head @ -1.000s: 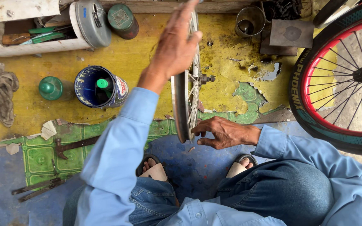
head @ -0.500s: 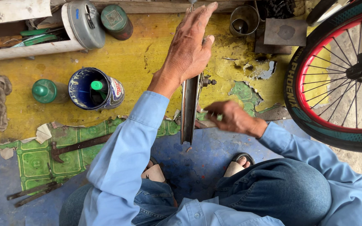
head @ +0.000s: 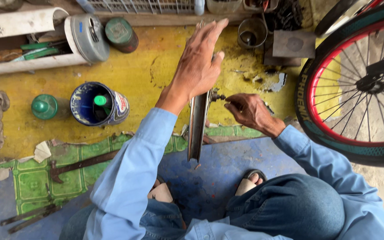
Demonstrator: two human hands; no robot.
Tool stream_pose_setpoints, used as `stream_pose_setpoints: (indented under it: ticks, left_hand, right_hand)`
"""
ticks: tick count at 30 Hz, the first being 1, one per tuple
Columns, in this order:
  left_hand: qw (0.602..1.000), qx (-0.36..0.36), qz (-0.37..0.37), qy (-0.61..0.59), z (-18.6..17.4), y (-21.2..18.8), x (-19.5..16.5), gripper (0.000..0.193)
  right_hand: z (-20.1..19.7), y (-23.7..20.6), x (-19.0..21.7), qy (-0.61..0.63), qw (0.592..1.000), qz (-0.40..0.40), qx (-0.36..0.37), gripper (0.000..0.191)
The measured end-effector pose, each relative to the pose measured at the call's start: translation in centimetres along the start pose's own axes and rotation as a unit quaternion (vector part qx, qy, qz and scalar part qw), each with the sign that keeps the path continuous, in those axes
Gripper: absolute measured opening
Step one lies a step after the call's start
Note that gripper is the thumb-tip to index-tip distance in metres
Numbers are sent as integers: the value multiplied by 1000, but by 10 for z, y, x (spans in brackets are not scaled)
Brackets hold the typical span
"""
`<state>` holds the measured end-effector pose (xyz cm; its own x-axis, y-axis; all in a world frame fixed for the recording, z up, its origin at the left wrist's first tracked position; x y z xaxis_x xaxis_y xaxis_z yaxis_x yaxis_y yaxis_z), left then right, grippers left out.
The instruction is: The person adjusts the spokes of a bicycle wheel using a spoke wrench, then wipes the hub and spokes with a cloth. The wheel is held in one hand while the other hand performs the adjustments and cleaning.
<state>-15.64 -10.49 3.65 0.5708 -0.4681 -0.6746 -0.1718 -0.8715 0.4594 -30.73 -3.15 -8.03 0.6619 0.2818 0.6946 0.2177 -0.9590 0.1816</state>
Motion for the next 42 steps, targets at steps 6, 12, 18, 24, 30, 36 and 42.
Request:
stream_pose_setpoints:
  ticks: [6, 12, 18, 24, 30, 36, 42]
  left_hand:
    - [1000, 2, -9, -14, -10, 5, 3, 65]
    - [999, 12, -36, -22, -10, 2, 1, 63]
    - [999, 10, -49, -12, -28, -10, -13, 61]
    - [998, -5, -61, -25, -46, -22, -21, 62]
    - [999, -3, -50, -9, -46, -23, -24, 60]
    - [999, -3, -47, -18, -43, -16, -24, 57]
    - [998, 7, -51, -26, -42, -12, -18, 56]
  right_hand:
    - [-78, 95, -37, -61, 973, -110, -194, 12]
    - [-113, 171, -97, -240, 947, 18, -214, 51]
    - [-81, 209, -103, -405, 911, -47, -64, 65]
    - [-75, 227, -115, -416, 904, -89, -34, 33]
    - [-146, 188, -114, -114, 904, -164, -379, 10]
    - [-93, 133, -123, -16, 956, -142, -258, 13]
    - [-44, 137, -147, -118, 969, 31, -214, 15]
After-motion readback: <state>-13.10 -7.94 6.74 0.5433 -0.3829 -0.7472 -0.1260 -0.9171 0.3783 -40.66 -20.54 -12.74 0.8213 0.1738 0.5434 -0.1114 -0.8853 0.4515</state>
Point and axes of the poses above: each hand's wrist, its own y-axis towards the middle knuckle, its own z-axis out of the palm, x = y × z, the point moved 9 cm from there along y, towards the middle knuckle, and after that the axes turned 14 degrees about -x, right-handed, at the moved point
